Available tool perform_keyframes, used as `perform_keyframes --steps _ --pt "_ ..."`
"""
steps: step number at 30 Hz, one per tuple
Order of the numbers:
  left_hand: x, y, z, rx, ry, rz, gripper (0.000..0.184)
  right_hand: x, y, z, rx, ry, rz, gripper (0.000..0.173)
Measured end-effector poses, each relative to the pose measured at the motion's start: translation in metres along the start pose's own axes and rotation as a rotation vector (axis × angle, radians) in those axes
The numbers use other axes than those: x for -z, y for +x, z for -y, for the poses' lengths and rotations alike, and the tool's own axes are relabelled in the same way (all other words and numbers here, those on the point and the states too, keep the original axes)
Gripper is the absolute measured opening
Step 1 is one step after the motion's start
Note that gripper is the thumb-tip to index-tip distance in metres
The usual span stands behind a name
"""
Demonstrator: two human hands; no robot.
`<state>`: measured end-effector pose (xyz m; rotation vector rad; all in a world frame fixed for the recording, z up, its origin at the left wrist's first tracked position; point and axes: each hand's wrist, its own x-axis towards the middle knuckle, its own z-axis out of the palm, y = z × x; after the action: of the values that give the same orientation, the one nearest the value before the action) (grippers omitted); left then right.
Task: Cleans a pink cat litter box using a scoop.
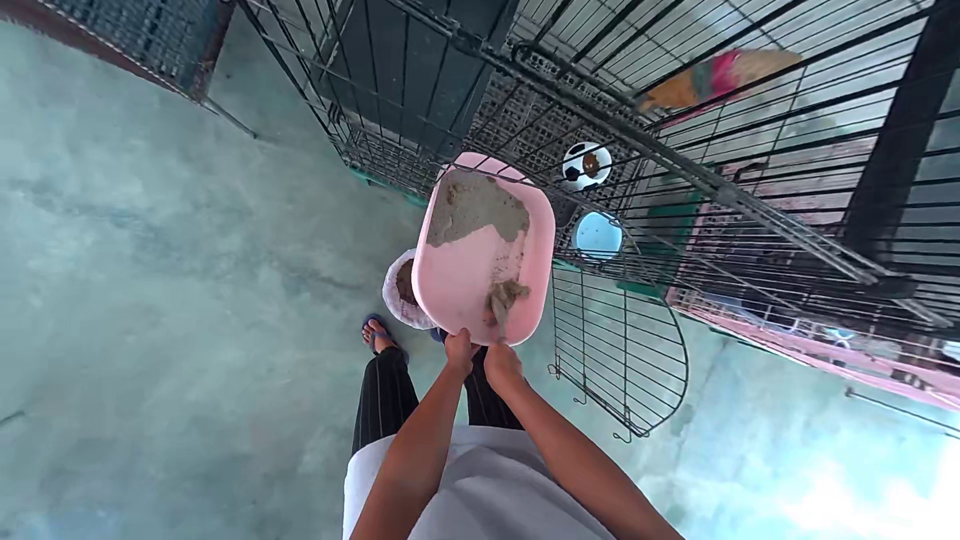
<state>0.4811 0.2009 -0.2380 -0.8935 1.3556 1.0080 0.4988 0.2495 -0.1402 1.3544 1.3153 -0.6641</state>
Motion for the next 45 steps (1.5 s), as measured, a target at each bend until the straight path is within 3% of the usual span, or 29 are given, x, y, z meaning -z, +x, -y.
perform_keyframes --steps 6,10,15,23,25,29,33,39,45 --pt "-0.001 0.006 0.001 0.003 0.031 0.021 0.034 -0.005 0.006 0.004 -0.028 0.007 -0.016 0.047" --pt "0.000 0.007 -0.004 0.042 0.060 0.029 0.034 -0.027 0.020 -0.017 -0.062 -0.033 -0.075 0.054" --pt "-0.005 0.011 -0.002 0.046 0.086 0.037 0.034 -0.016 0.028 -0.033 -0.050 -0.054 -0.072 0.052" --pt "-0.003 0.014 -0.011 0.052 0.096 0.056 0.034 -0.023 0.048 -0.050 -0.090 -0.087 -0.135 0.067" --pt "-0.003 0.009 -0.013 0.063 0.087 0.062 0.033 -0.011 0.042 -0.053 -0.074 -0.094 -0.108 0.067" --pt "-0.007 -0.013 -0.021 0.068 0.049 0.061 0.031 0.036 0.011 -0.065 -0.012 -0.036 -0.089 0.048" --pt "-0.006 -0.027 -0.013 0.102 0.044 0.065 0.033 0.054 -0.025 -0.079 -0.001 -0.087 -0.059 0.046" --pt "0.001 -0.022 -0.001 0.094 0.039 0.059 0.035 0.025 -0.061 -0.058 0.111 -0.262 0.024 0.054" --pt "0.003 -0.014 -0.010 0.116 0.101 0.126 0.031 0.001 -0.016 -0.041 0.029 -0.139 -0.103 0.053"
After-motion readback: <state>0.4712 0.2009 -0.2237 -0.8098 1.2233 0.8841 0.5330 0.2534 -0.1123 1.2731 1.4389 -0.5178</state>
